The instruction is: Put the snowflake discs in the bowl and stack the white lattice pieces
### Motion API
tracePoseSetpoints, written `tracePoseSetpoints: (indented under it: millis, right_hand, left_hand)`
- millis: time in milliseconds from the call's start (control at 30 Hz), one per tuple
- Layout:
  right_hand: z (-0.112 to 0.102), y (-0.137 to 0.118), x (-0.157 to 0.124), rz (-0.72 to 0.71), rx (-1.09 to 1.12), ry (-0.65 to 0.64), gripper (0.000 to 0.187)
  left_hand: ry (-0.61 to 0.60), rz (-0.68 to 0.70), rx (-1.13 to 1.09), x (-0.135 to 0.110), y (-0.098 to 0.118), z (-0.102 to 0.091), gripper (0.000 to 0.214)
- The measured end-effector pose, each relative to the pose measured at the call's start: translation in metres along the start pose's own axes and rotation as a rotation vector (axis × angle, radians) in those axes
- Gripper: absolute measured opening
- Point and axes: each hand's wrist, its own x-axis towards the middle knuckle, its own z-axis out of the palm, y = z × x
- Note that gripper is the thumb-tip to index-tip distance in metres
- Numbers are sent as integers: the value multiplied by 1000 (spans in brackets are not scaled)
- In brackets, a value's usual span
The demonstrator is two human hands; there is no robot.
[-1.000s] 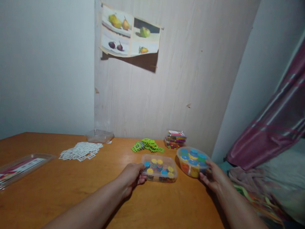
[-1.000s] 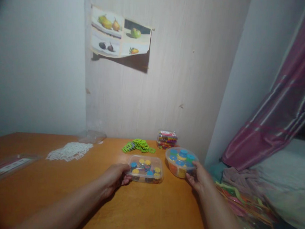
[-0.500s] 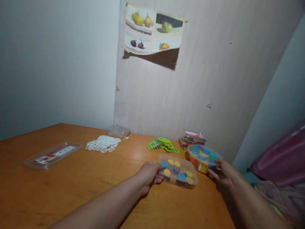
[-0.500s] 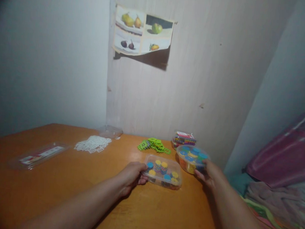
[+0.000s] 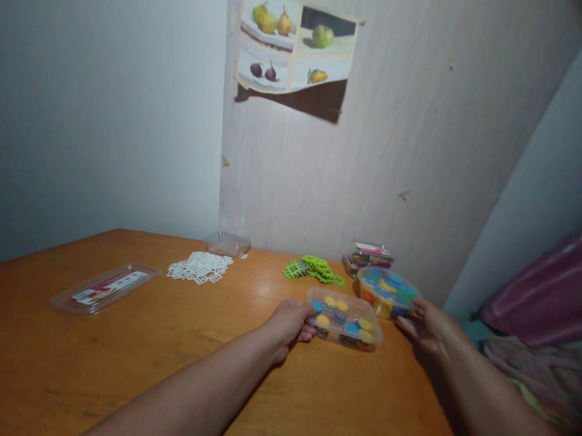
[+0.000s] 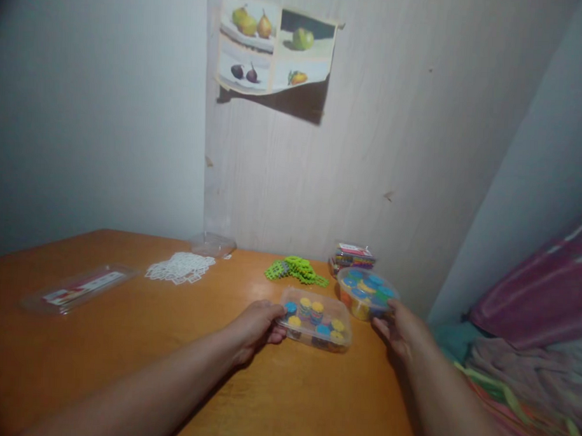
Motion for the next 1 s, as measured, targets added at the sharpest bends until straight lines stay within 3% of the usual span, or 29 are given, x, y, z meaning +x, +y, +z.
tracePoseSetpoints:
  millis: [200, 333, 433, 533, 733, 1000]
  right_hand:
    - [3, 13, -41, 12, 9, 38, 7]
    - [10, 22, -78, -79, -139, -46, 21]
    - [17, 28, -97, -111, -288, -142, 32]
    - [21, 33, -102, -123, -354, -200, 33]
    - [24, 40, -100, -118, -312, -221, 32]
    - [30, 42, -107, -141, -318, -233, 30]
  left_hand:
    - [76, 78, 45, -1, -1, 1, 17]
    - [138, 140, 43, -2, -1, 0, 12]
    - [117, 166, 28, -1, -4, 0, 9]
    - [98, 178, 11, 2, -7, -2, 6]
    - [3, 156, -36, 8, -9, -7, 2]
    - [-39, 124, -89, 9, -5, -6, 3]
